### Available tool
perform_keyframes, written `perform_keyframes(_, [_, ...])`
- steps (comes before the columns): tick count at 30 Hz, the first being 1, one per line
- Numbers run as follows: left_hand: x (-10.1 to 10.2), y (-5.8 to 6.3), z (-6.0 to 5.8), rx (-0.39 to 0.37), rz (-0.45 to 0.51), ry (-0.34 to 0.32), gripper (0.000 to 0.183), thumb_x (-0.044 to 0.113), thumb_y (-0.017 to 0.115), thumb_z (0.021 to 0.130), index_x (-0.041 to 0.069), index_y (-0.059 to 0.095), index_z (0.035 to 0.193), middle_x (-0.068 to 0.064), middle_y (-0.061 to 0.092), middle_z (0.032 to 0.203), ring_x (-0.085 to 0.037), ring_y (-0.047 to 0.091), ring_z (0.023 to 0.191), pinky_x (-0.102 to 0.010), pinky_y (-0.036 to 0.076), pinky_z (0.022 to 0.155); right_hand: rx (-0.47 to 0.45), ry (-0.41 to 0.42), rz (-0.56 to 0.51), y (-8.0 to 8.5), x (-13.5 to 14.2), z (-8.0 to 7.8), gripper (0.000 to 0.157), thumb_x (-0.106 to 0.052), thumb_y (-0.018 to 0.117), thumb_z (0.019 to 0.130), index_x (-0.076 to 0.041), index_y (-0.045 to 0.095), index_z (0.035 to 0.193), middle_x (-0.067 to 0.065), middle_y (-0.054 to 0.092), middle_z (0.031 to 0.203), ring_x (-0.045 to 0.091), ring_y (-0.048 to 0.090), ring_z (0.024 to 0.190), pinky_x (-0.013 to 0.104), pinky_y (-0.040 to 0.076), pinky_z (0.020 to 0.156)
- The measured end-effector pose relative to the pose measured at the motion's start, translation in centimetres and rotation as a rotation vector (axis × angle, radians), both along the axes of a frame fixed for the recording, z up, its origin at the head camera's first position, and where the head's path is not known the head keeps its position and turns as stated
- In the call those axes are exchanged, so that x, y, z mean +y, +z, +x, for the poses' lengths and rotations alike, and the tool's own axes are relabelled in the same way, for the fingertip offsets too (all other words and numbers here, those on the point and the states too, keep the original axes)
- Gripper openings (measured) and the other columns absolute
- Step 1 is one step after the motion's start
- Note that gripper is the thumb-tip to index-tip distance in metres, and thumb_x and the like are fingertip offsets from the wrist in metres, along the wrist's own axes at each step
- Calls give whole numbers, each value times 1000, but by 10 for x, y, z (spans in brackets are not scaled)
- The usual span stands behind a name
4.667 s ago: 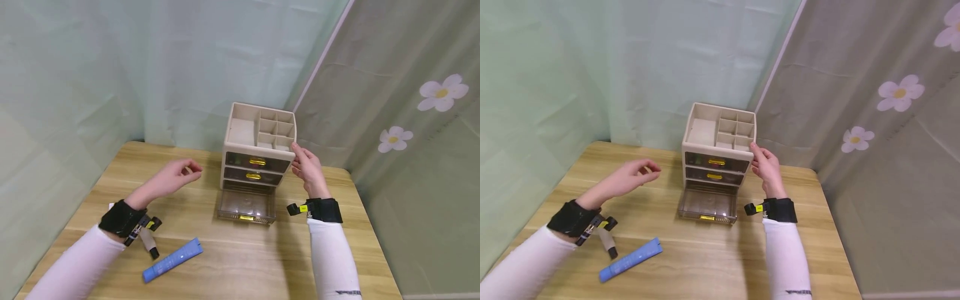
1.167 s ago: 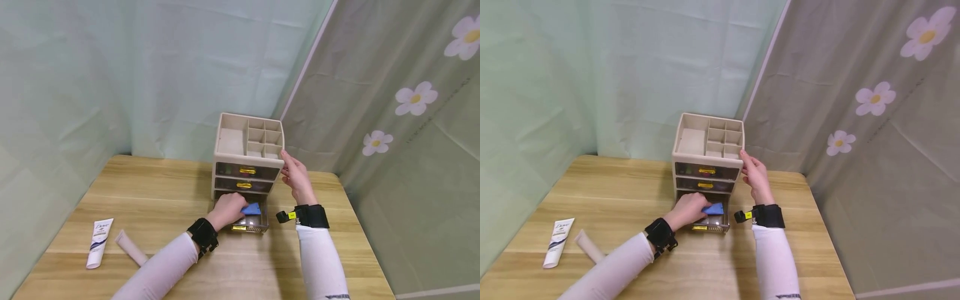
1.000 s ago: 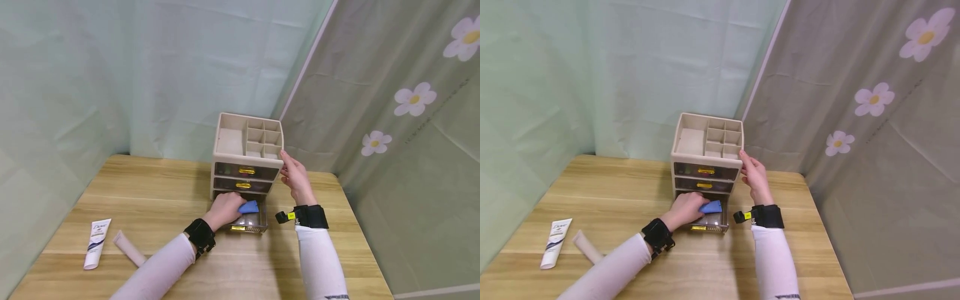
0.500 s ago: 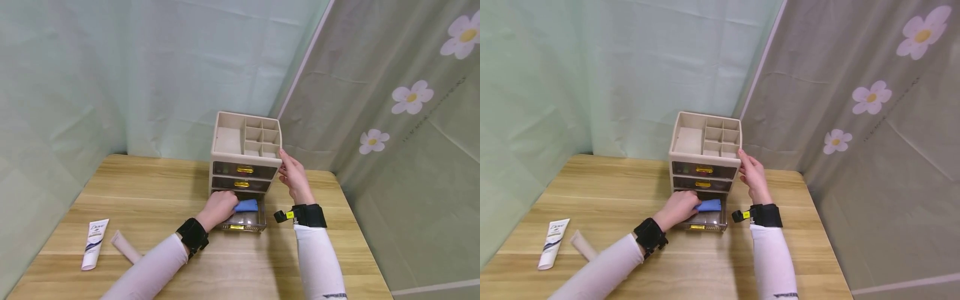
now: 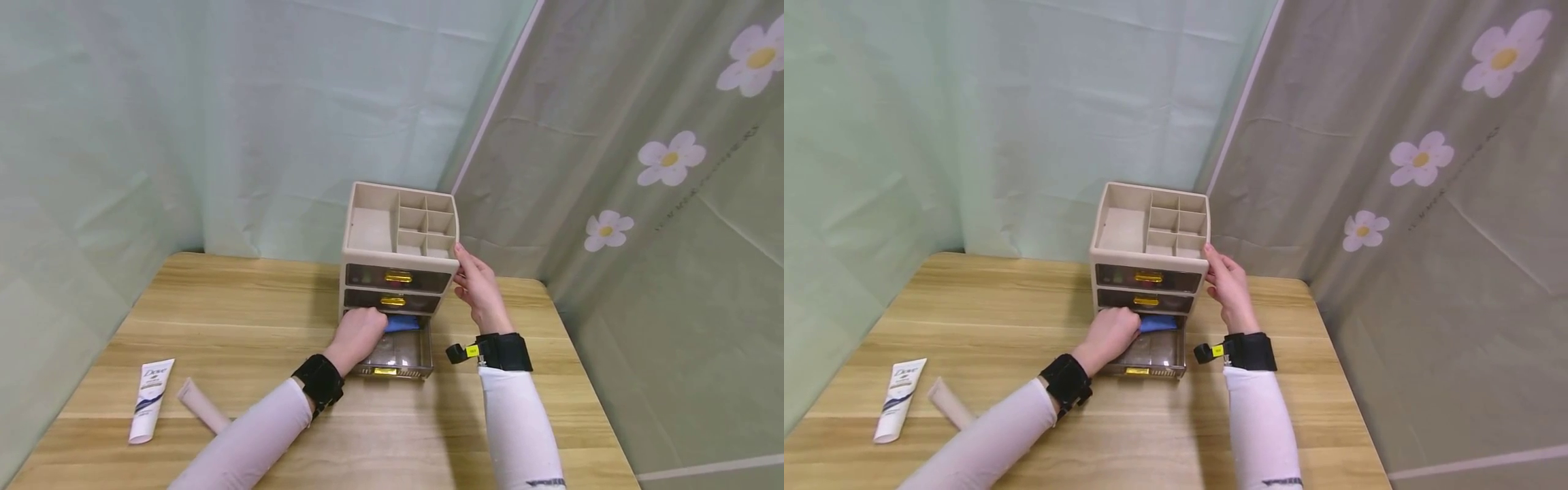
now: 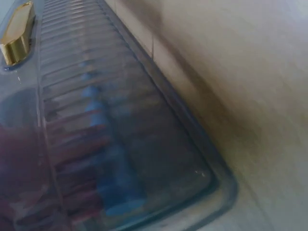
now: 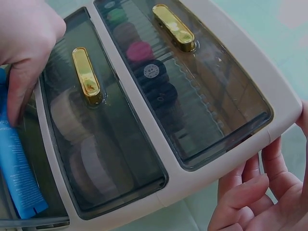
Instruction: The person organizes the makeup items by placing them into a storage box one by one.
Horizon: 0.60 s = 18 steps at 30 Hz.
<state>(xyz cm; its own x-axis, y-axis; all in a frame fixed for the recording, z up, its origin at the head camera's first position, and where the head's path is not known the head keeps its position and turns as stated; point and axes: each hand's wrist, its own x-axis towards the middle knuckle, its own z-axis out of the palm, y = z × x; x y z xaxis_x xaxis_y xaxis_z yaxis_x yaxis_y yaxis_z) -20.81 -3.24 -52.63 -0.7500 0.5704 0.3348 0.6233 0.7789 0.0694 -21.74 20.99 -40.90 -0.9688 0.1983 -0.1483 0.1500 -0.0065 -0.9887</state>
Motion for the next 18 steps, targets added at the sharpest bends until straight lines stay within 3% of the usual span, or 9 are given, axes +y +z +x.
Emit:
perform_keyframes(6, [-5, -1, 0, -7, -5, 19, 35, -1, 76, 85, 15, 59, 59, -1, 64, 62, -22, 64, 54, -43, 53, 47, -8, 2, -8, 0, 0, -1, 62, -62, 68, 100, -7, 67, 130, -3, 67, 95, 11, 60, 83, 23, 43, 65])
perform_keyframes(12, [-7, 1, -1, 8, 37, -25, 33, 2, 79, 86, 13, 61, 61, -3, 65, 63, -23, 64, 55, -43, 53, 47, -1, -3, -28, 1, 2, -2, 60, -61, 68, 101, -7, 66, 128, -5, 67, 91, 9, 60, 80, 22, 42, 65])
perform_keyframes(18, [-16, 2, 1, -63, 60, -64, 25, 12, 84, 87, 12, 67, 68, -5, 71, 72, -27, 70, 63, -46, 57, 56, -5, -1, -74, -2, 1, -2, 55, -58, 68, 102, -9, 65, 128, -6, 68, 90, 8, 62, 78, 21, 43, 64])
